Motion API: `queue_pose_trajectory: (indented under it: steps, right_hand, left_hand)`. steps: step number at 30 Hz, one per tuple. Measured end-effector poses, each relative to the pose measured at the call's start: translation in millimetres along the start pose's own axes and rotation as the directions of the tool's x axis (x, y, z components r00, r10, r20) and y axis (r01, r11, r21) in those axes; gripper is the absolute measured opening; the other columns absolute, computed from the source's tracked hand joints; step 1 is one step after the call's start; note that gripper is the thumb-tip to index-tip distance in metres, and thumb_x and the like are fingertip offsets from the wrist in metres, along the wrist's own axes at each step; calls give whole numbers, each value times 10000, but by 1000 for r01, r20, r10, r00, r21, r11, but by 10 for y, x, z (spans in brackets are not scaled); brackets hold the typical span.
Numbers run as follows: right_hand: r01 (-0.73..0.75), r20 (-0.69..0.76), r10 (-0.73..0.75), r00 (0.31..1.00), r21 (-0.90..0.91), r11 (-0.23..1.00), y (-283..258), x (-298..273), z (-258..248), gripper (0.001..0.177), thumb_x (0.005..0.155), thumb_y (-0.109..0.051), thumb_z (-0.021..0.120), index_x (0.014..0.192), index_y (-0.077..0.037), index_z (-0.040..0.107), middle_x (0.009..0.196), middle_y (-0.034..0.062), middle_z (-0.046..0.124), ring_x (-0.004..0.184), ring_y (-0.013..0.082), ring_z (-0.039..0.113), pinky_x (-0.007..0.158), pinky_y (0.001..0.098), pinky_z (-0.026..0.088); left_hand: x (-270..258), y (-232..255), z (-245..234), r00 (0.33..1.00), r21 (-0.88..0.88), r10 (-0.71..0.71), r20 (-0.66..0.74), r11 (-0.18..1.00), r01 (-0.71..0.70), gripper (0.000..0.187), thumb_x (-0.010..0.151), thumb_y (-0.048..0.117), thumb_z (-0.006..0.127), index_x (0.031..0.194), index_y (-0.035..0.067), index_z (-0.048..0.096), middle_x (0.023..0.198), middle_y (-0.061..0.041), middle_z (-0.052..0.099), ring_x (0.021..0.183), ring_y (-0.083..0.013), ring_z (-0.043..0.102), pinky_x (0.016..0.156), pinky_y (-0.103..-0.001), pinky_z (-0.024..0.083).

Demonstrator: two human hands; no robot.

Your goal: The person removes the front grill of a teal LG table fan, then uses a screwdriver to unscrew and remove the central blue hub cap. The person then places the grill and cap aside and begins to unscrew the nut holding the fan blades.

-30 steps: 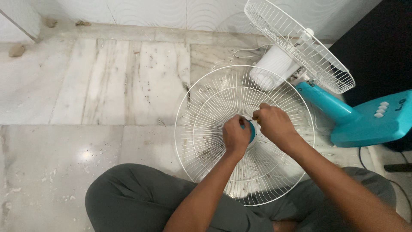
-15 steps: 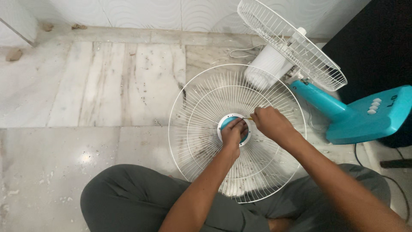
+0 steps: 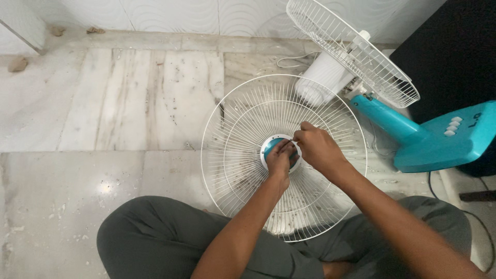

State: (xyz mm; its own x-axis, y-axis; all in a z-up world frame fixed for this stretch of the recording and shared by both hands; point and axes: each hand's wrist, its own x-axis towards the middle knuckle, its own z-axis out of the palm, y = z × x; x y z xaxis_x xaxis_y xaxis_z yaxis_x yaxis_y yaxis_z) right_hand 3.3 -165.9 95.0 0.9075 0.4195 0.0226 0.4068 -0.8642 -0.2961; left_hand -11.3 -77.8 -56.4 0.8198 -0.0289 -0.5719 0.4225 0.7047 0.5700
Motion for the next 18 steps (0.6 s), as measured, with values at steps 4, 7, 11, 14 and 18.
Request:
queue_pose_trajectory:
  steps: [4,7,11,14,18]
  right_hand:
    - [-43,52,44,998,-18,999,-45,14,-1,288,774,49,662,1050,2,729,1105,217,641,928,408,705,796,464,583]
    - [-16,-56,20,998,63,998,-43,11,2,308,817,-109,721,1072,62,689,1034,306,655,849,488,679,703,513,571]
    - [-218,101,232,968,-131,967,21,13,16,345,1036,-277,605,904,23,712,802,281,703,801,444,721,718,509,602]
    - [-131,68,144,987,-169,977,59,38,35,312,985,-254,628,852,9,730,760,262,696,753,443,717,706,519,591]
    - [-52,6,54,999,-146,988,45,21,49,195,906,-166,673,866,15,731,850,246,710,793,428,717,713,500,582]
  left_hand:
    - [19,-5,-10,1000,-12,-12,16,1000,12,317,1006,41,532,1317,60,595,1226,-63,694,1006,-134,672,839,-285,602]
    - [27,-8,-15,1000,-26,6,27,1000,-5,335,1003,17,529,1330,39,596,1238,-73,688,1033,-140,678,841,-285,598]
    - [-9,35,3,999,-3,-21,29,1000,21,359,1008,8,504,1358,40,575,1260,-74,679,1065,-154,670,861,-280,612]
    - [-72,99,33,999,4,-31,26,1000,31,371,999,-2,503,1362,40,568,1263,-69,678,1075,-156,667,856,-275,606]
    - [-153,151,40,998,50,-56,10,997,56,394,988,-6,513,1372,61,566,1264,-59,671,1086,-137,676,884,-256,627]
